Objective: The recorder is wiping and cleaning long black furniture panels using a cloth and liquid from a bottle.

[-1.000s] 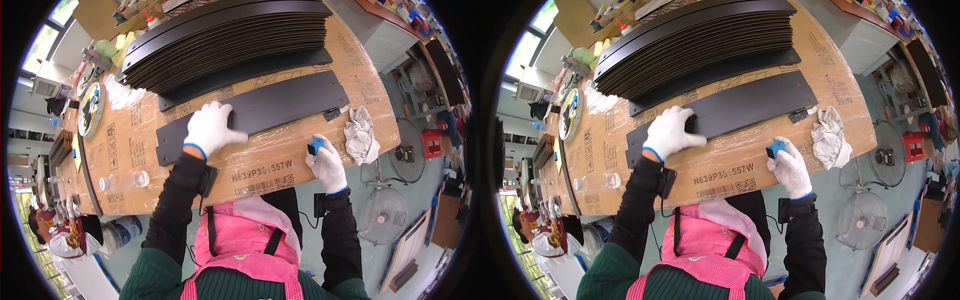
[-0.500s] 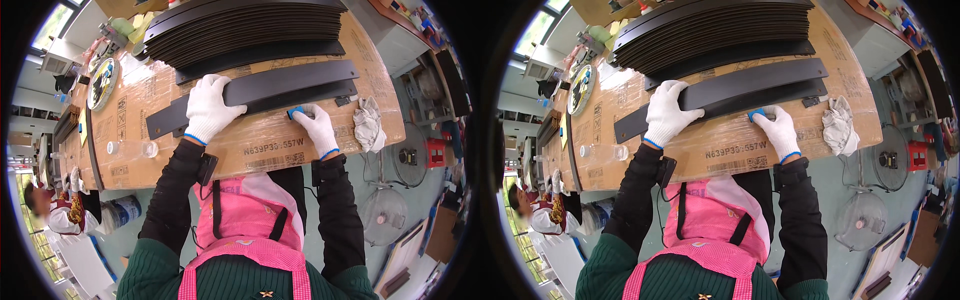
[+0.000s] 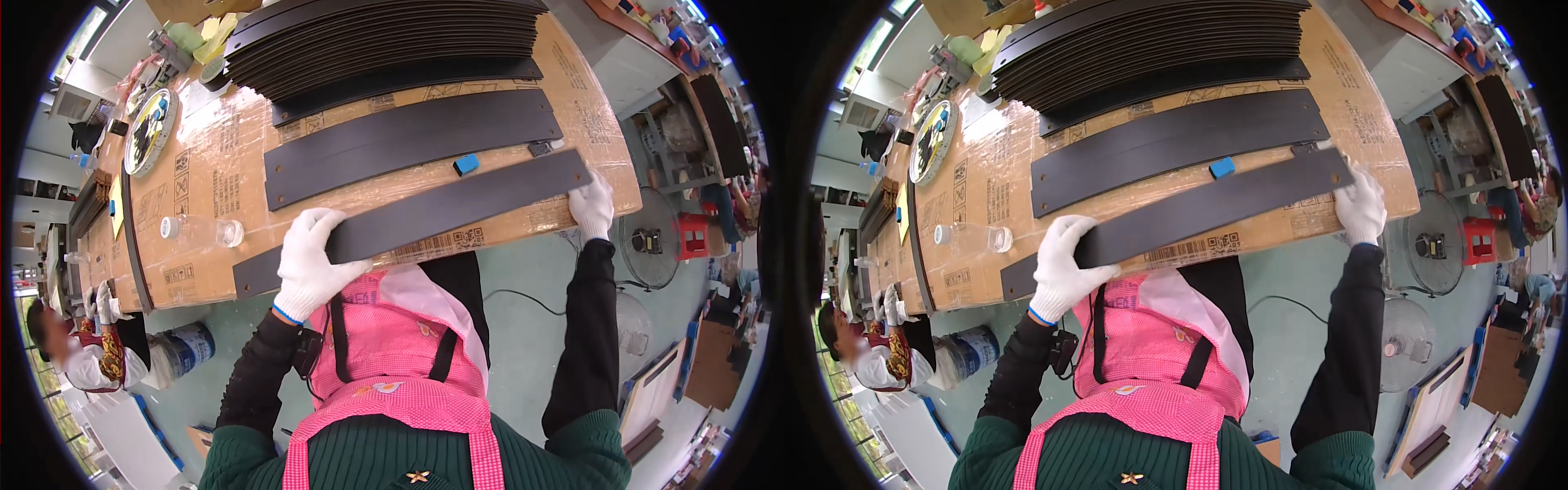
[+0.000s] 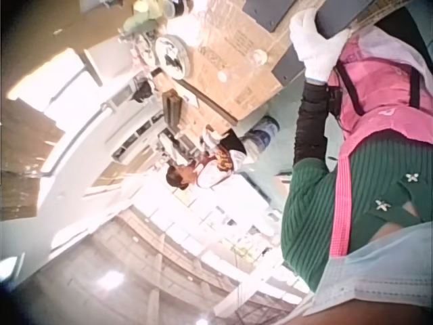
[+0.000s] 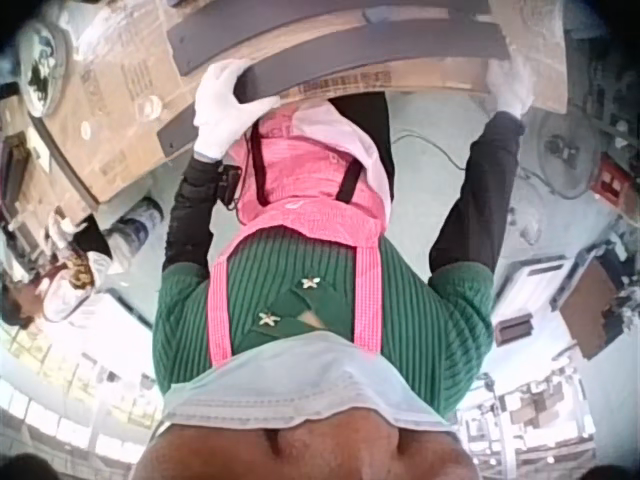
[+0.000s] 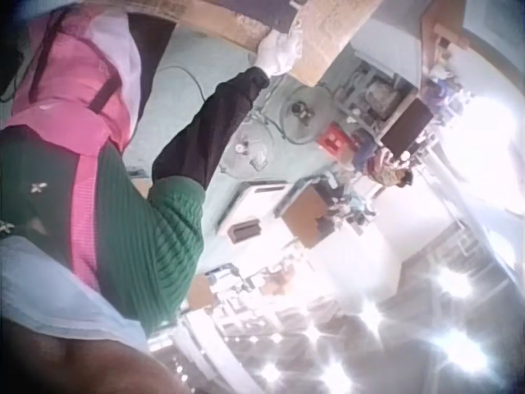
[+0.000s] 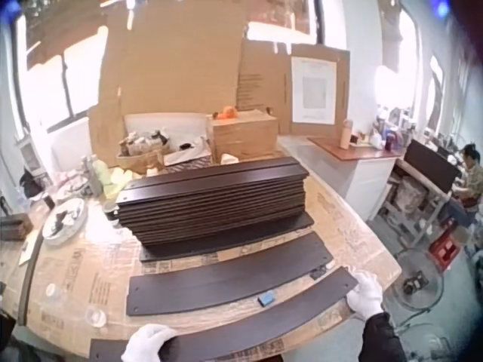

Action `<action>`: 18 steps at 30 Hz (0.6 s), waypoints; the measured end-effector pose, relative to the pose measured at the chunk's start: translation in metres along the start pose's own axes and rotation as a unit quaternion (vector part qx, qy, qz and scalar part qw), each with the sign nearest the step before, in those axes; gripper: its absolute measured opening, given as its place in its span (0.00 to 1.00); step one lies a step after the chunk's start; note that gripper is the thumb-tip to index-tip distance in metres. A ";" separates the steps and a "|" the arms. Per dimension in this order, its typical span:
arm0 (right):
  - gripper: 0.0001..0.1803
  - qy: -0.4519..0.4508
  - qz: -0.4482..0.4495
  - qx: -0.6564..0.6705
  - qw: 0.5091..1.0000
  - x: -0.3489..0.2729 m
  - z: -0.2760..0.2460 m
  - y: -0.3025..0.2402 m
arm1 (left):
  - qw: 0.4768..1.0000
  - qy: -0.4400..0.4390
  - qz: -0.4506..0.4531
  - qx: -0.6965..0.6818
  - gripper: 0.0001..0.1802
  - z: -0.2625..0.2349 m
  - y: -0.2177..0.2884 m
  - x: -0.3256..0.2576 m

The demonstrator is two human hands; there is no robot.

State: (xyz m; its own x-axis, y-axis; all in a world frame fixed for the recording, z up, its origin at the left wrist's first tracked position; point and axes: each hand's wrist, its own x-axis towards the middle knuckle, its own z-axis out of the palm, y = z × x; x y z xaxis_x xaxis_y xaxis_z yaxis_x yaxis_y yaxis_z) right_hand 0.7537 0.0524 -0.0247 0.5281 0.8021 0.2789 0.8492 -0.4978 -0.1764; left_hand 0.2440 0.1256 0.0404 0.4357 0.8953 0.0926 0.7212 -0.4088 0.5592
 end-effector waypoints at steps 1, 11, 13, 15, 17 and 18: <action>0.21 0.056 -0.025 0.036 0.997 -0.007 0.007 0.055 | 1.000 -0.006 0.013 -0.016 0.37 0.012 0.001 0.004; 0.10 0.068 -0.179 0.233 0.954 -0.164 -0.016 -0.259 | 0.988 -0.078 0.102 0.088 0.40 0.043 -0.031 -0.013; 0.10 -0.082 -0.181 0.177 0.964 -0.190 -0.003 -0.325 | 0.983 -0.005 0.162 0.084 0.41 0.062 -0.075 -0.017; 0.09 0.014 -0.166 0.176 0.970 -0.185 0.019 -0.305 | 0.983 -0.042 0.172 0.056 0.41 0.054 -0.055 -0.010; 0.12 -0.057 -0.067 0.045 0.995 -0.140 -0.001 -0.251 | 0.986 -0.046 0.142 0.069 0.41 0.039 -0.051 -0.014; 0.13 -0.014 -0.006 0.008 1.000 -0.114 0.016 -0.205 | 0.989 -0.062 0.121 0.057 0.40 0.037 -0.045 -0.012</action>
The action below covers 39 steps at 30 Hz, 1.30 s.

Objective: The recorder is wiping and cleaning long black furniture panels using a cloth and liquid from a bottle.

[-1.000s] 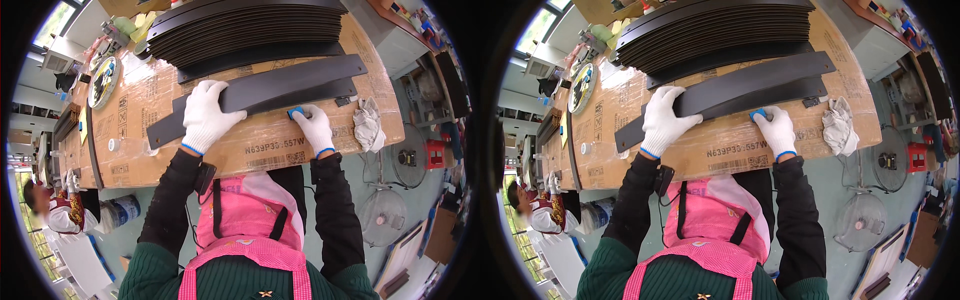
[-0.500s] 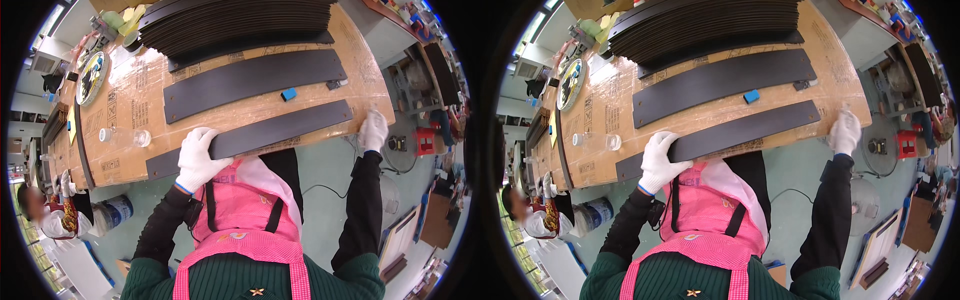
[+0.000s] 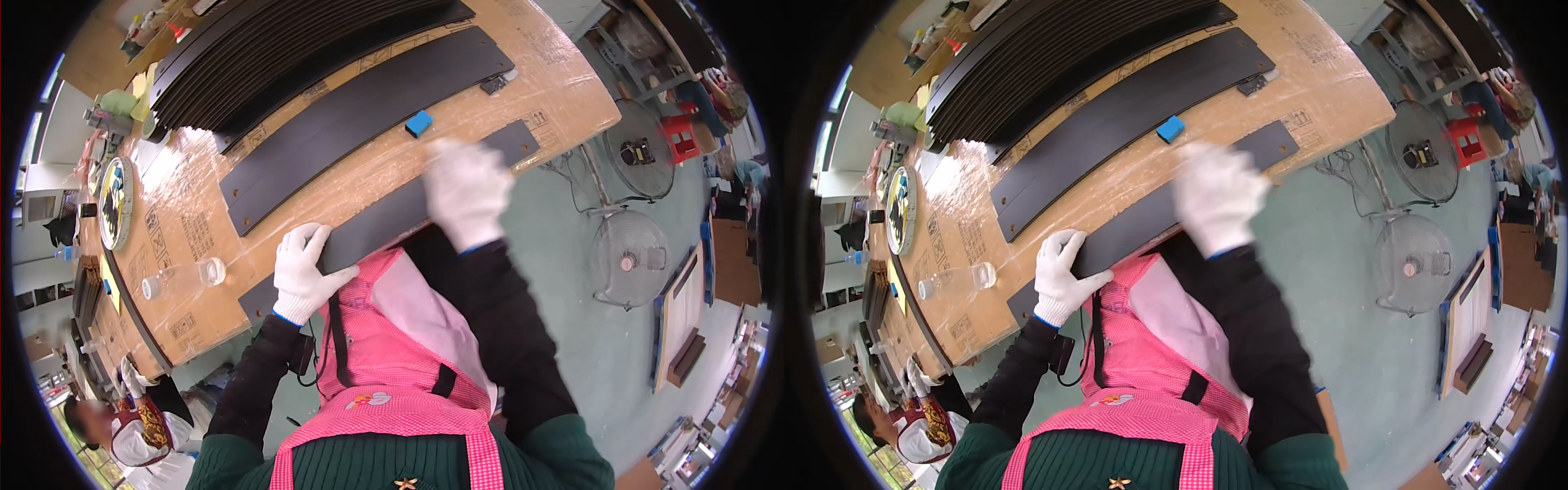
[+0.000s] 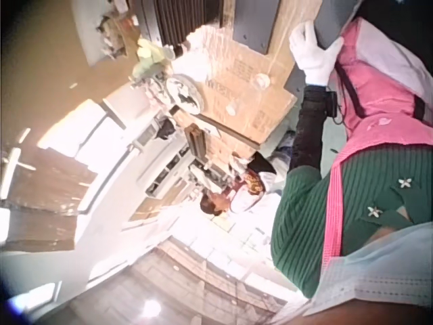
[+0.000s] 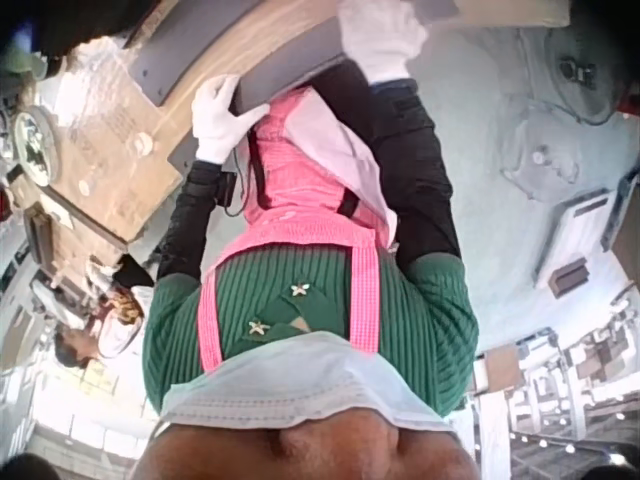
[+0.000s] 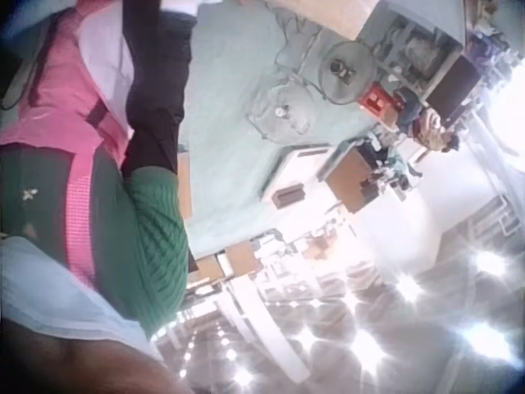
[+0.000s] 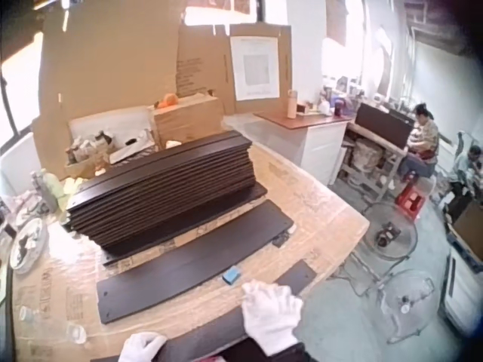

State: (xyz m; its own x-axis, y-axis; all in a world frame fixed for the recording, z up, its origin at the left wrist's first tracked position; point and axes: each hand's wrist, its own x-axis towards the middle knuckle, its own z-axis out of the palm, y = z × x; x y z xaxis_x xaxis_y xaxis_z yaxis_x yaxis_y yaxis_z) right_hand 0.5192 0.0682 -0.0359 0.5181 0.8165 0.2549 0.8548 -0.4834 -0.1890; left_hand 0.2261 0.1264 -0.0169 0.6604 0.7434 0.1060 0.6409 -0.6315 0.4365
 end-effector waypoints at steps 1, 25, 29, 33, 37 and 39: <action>0.16 0.027 0.037 -0.047 0.998 0.025 -0.013 0.034 | 1.000 0.003 -0.002 0.000 0.40 -0.003 0.000 0.000; 0.11 -0.039 -0.057 -0.046 0.997 0.062 -0.027 0.093 | 1.000 0.012 0.004 0.012 0.40 0.003 0.003 0.005; 0.12 -0.123 -0.107 0.035 0.986 0.016 -0.033 0.023 | 0.999 0.029 0.018 0.006 0.40 0.007 -0.002 0.001; 0.18 -0.108 0.076 -0.030 0.991 0.077 -0.032 0.125 | 1.000 0.017 0.022 -0.009 0.40 0.006 0.001 0.009; 0.19 -0.109 0.063 -0.105 0.986 0.046 -0.037 0.083 | 1.000 0.011 0.008 -0.005 0.39 0.007 -0.003 0.001; 0.19 -0.117 0.063 -0.101 0.986 0.059 -0.037 0.085 | 1.000 0.017 0.009 -0.003 0.39 0.008 -0.005 0.004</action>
State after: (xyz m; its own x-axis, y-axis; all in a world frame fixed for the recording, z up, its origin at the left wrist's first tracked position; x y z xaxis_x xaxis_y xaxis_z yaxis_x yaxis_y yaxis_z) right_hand 0.6238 0.0630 -0.0018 0.6195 0.7849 0.0115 0.7850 -0.6195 -0.0062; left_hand 0.2285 0.1304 -0.0259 0.6582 0.7387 0.1452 0.6262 -0.6443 0.4391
